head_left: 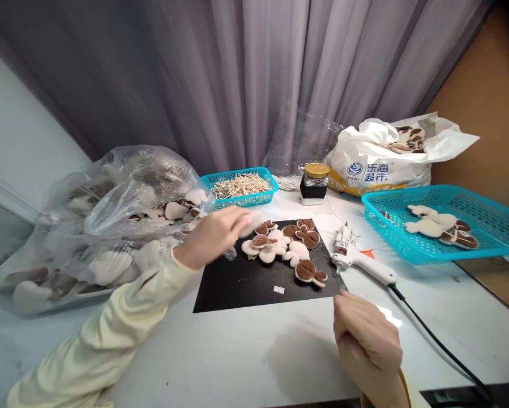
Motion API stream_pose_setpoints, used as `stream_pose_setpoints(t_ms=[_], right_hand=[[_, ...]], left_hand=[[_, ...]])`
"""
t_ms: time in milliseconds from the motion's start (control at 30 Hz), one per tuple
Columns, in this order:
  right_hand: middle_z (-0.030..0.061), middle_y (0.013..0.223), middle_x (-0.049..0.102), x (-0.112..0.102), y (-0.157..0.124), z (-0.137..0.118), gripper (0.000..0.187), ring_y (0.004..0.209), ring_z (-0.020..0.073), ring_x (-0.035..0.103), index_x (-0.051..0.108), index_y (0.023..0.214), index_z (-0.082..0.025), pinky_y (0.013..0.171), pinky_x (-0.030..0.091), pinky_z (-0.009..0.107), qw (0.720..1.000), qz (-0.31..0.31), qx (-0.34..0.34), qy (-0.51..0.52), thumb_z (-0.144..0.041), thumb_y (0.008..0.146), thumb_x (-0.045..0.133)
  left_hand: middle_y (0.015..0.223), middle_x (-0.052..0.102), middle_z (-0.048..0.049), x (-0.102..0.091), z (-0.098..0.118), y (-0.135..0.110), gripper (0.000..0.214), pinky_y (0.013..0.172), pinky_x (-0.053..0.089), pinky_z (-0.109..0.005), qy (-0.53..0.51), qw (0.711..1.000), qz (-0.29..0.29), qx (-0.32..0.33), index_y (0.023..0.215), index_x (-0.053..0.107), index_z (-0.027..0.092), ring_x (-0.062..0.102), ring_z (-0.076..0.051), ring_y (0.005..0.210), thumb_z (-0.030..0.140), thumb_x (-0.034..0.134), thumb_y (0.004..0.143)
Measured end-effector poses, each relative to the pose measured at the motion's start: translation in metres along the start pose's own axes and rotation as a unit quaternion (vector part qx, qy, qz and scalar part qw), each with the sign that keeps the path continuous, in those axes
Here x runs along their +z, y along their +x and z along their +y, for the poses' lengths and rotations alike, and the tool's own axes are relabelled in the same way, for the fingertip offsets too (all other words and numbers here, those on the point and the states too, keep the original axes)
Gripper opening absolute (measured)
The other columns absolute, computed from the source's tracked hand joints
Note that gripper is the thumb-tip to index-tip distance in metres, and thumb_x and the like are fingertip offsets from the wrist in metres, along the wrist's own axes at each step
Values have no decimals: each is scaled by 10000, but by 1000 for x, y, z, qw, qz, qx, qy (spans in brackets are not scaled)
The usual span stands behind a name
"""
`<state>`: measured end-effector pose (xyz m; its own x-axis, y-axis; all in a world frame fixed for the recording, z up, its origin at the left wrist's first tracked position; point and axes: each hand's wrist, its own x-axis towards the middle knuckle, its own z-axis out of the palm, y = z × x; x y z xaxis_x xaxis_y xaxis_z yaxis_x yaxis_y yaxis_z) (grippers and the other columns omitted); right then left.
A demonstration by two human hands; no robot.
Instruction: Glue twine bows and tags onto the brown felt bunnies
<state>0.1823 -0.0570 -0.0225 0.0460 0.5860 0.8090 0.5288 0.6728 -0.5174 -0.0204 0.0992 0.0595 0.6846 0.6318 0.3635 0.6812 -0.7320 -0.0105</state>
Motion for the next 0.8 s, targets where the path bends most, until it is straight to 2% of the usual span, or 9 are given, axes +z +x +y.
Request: stream_pose_setpoints(t_ms=[67, 133, 200, 267, 333, 400, 567, 700, 800], right_hand=[[-45, 521, 195, 1, 0, 1, 306, 471, 107, 181, 238, 586, -201, 452, 130, 284, 1000, -25, -18, -7, 76, 697, 307], [-42, 522, 249, 2, 1, 1, 291, 471, 105, 241, 270, 597, -203, 442, 174, 271, 999, -42, -4, -7, 58, 723, 304], [-19, 573, 385, 2, 3, 0, 259, 525, 111, 367, 371, 647, -197, 470, 285, 259, 996, -76, 44, 3, 23, 773, 319], [27, 718, 513, 2, 3, -2, 208, 636, 127, 480, 474, 758, -182, 556, 401, 271, 985, -140, 102, 22, -17, 811, 359], [61, 868, 561, 2, 1, -3, 193, 756, 139, 544, 527, 877, -175, 655, 467, 278, 968, -204, 140, 44, -33, 816, 411], [74, 946, 572, 2, -4, -1, 215, 843, 147, 571, 545, 953, -177, 723, 494, 272, 959, -234, 153, 52, -41, 811, 455], [81, 924, 603, 3, -20, 8, 175, 849, 164, 595, 608, 905, -183, 718, 525, 282, 971, -193, 141, 0, -70, 830, 496], [87, 895, 623, 4, -23, 13, 214, 809, 167, 601, 657, 901, -182, 659, 534, 286, 978, -175, 114, -18, -62, 835, 492], [80, 861, 638, 3, -20, 14, 220, 776, 165, 607, 690, 879, -187, 630, 533, 279, 975, -183, 124, -20, -73, 832, 507]], left_hand=[[967, 653, -68, 1, 35, -20, 247, 767, 447, -294, 4, 990, 14, 143, 1081, 559, 176, 593, -188, 882, 203, 369, 926], [891, 670, -93, 12, 63, -44, 225, 599, 455, -287, 21, 957, 27, 288, 999, 591, 120, 606, -191, 764, 116, 389, 898], [872, 668, -127, 28, 81, -66, 214, 511, 440, -281, 4, 930, 48, 364, 902, 607, 81, 608, -201, 741, 73, 395, 874], [846, 659, -137, 41, 88, -79, 204, 527, 465, -285, -20, 936, 55, 347, 888, 599, 72, 603, -190, 695, 63, 396, 866], [780, 639, -111, 48, 90, -85, 160, 527, 483, -289, -45, 960, 37, 273, 881, 588, 78, 595, -187, 658, 125, 436, 870], [772, 621, -96, 50, 90, -85, 157, 538, 500, -293, -65, 977, 27, 199, 873, 578, 90, 603, -198, 681, 178, 448, 876], [873, 601, -76, 50, 94, -82, 143, 664, 532, -284, -120, 986, 9, 119, 928, 560, 131, 615, -182, 787, 177, 431, 887], [889, 589, -54, 53, 98, -79, 140, 720, 530, -277, -152, 984, -26, 95, 927, 564, 165, 606, -166, 817, 193, 433, 890], [886, 584, -55, 53, 101, -76, 142, 739, 526, -301, -147, 984, -49, 83, 926, 566, 165, 598, -180, 847, 183, 431, 888]])
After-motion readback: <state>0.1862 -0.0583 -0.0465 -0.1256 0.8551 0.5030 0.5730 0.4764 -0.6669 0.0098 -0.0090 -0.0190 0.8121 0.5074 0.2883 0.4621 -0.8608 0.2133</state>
